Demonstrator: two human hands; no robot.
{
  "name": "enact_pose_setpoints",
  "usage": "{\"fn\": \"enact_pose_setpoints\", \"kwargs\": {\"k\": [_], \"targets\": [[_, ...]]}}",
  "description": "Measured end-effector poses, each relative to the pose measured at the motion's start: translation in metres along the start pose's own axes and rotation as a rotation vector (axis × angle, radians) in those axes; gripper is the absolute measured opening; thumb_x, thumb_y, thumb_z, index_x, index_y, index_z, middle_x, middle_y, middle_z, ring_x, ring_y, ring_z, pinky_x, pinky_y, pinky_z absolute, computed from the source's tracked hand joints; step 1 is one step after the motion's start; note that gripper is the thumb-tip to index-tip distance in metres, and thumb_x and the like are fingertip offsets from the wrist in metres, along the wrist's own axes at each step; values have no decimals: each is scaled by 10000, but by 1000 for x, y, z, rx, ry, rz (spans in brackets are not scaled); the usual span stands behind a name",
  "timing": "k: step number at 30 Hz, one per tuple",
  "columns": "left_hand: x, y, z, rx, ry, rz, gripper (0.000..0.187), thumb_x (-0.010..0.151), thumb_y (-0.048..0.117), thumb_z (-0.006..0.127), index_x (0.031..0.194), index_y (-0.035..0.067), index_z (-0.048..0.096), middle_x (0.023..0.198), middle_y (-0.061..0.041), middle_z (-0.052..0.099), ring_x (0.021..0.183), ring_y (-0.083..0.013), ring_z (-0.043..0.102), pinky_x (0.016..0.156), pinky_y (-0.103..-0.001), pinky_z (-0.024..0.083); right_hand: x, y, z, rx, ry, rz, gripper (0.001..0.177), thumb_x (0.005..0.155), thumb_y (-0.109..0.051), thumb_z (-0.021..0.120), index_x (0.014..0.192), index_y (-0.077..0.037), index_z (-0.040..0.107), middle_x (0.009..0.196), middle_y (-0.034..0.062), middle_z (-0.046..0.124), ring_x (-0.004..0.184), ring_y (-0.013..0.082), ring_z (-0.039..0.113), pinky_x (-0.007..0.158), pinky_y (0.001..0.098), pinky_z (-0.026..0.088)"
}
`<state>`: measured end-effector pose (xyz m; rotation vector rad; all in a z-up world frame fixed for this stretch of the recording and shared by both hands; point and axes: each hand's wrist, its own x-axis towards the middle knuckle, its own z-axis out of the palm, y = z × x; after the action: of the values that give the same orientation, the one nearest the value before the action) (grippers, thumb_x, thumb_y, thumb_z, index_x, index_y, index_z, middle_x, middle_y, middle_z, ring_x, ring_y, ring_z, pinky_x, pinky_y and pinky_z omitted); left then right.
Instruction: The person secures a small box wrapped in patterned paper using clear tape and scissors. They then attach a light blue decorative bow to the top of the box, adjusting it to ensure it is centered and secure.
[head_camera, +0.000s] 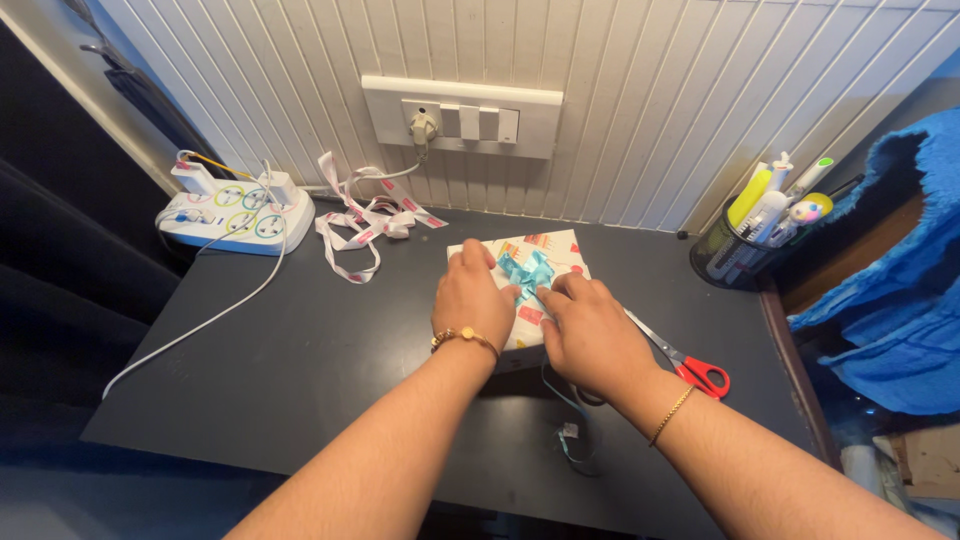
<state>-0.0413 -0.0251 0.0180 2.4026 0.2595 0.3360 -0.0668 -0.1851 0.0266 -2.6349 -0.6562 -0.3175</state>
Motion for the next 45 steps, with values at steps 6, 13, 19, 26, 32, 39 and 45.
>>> {"fn": "enact_pose_setpoints", "kwargs": {"k": [6, 13, 19, 26, 32, 39, 45], "targets": [[-7, -12, 6, 325, 15, 500, 236, 845, 180, 680, 1017, 301, 786, 1008, 10, 652, 981, -239, 593, 833, -448, 430, 7, 17, -4, 206, -15, 43, 321, 812, -140, 720, 1122, -59, 742, 1114, 127, 670, 1018, 324, 651, 904, 411, 528], [-4, -23, 6, 421, -12, 571, 293, 872, 174, 637, 1065, 325, 796, 966, 1, 675, 959, -242, 617, 814, -458, 451, -30, 106, -15, 494, 228, 377, 245, 918, -129, 689, 1144, -72, 767, 995, 68, 747, 839, 133, 652, 739, 294, 516], [5, -15, 3, 323, -65, 446, 219, 838, 271, 741, 1044, 315, 797, 910, -25, 730, 884, -278, 681, 728, -474, 510, -95, 140, -5, 440, 116, 720, 227, 909, -122, 690, 1113, -65, 774, 810, 83, 749, 654, 122, 636, 603, 291, 501], [0, -2, -15, 127, -30, 261, 145, 803, 251, 784, 948, 259, 795, 923, 19, 786, 904, -237, 711, 783, -413, 545, -106, 91, 11, 216, -34, 354, 299, 829, -49, 635, 1101, -114, 741, 1072, 105, 687, 911, 266, 685, 817, 393, 556], [-19, 2, -48, -3, 99, 145, 159, 838, 223, 756, 996, 209, 756, 911, 9, 776, 869, -251, 718, 753, -418, 543, -100, 67, 15, 135, -218, 230, 390, 777, -93, 697, 1161, -159, 705, 1200, 105, 577, 964, 313, 657, 844, 407, 542], [-87, 31, -43, -204, 243, 195, 190, 914, 260, 712, 1073, 157, 689, 881, -78, 727, 796, -283, 706, 700, -406, 537, -118, 83, 15, 239, -140, 329, 197, 855, -184, 752, 1045, -135, 753, 1108, 89, 665, 899, 250, 726, 815, 369, 561], [-94, 84, -15, -465, -435, -186, 447, 887, 446, 717, 1186, 117, 665, 893, -88, 775, 778, -233, 779, 661, -309, 579, -116, 107, -38, 871, 68, 576, 211, 964, -63, 733, 1173, -34, 750, 954, 186, 738, 708, 214, 489, 621, 354, 391]]}}
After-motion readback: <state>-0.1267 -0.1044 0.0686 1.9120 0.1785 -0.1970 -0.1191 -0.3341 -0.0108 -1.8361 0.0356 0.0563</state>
